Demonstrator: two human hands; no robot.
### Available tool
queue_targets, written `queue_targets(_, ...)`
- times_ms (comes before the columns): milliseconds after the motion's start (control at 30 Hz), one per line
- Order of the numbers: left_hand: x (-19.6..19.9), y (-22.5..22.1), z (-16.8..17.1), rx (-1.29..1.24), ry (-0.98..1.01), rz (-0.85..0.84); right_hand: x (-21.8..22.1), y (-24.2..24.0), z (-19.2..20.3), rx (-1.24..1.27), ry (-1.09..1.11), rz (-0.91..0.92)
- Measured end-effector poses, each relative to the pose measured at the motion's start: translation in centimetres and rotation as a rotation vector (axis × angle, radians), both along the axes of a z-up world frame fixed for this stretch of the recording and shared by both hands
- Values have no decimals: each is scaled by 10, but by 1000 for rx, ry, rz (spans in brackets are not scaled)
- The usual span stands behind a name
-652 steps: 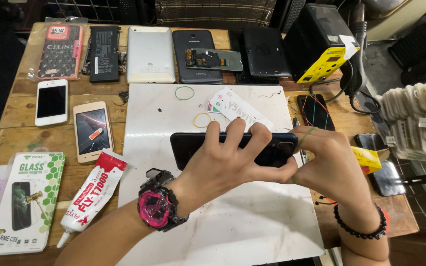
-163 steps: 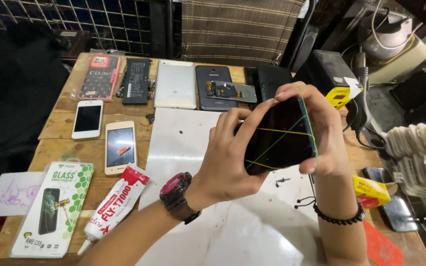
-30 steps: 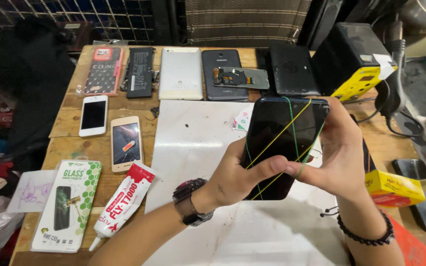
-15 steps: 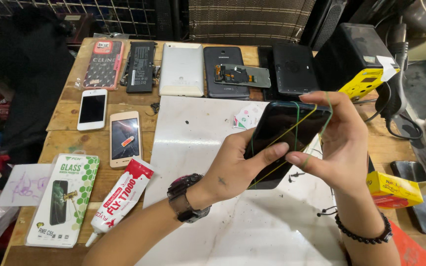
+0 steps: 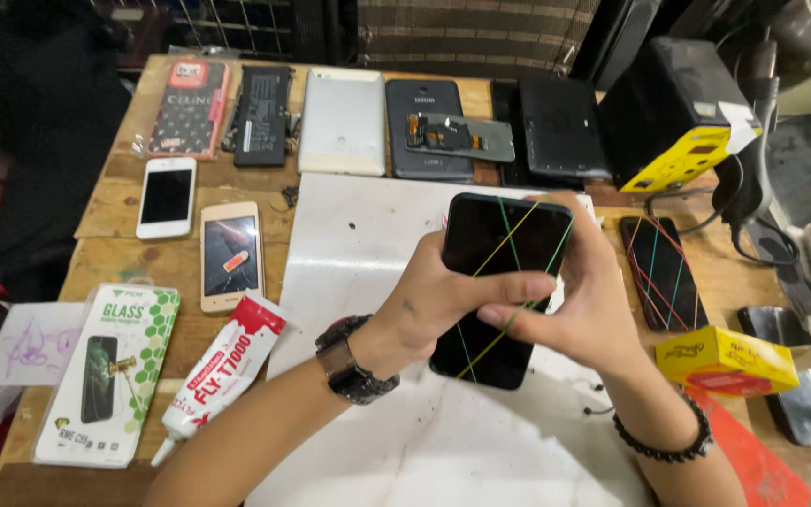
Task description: The person secures a smartphone with multiple rubber bands, then removes them to inspect the device. They proceed to remove the back cover of a second smartphone, extract the SIM card tray, and reassemble the back cover. The workspace contains various phone parts and tools.
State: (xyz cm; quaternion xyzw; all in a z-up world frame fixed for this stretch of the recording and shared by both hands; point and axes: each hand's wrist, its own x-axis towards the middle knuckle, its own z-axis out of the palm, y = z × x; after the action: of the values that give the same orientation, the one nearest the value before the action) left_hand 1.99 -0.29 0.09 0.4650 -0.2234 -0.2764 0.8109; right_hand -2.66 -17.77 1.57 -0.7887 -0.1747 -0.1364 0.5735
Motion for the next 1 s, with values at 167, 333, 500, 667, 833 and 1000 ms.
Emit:
queue_targets(167, 7, 4, -6, -2, -27, 2, -1, 11, -3, -35, 165, -79)
queue_targets(333, 8, 1, -10, -21, -1, 147, 4, 16, -9, -26, 103, -52)
queue_targets(500, 17, 9, 0, -31, -137, 287, 9, 27, -14, -73, 41, -74)
queue_targets(667, 23, 12, 3, -103, -16, 350, 4, 25, -13, -50, 54, -100)
queue_targets(833, 24, 8, -3, -81, -96, 387, 1, 23, 5, -335, -64, -331)
queue_targets(1000, 21, -3, -11, -70, 106, 204, 2, 26, 39, -553, -376, -433)
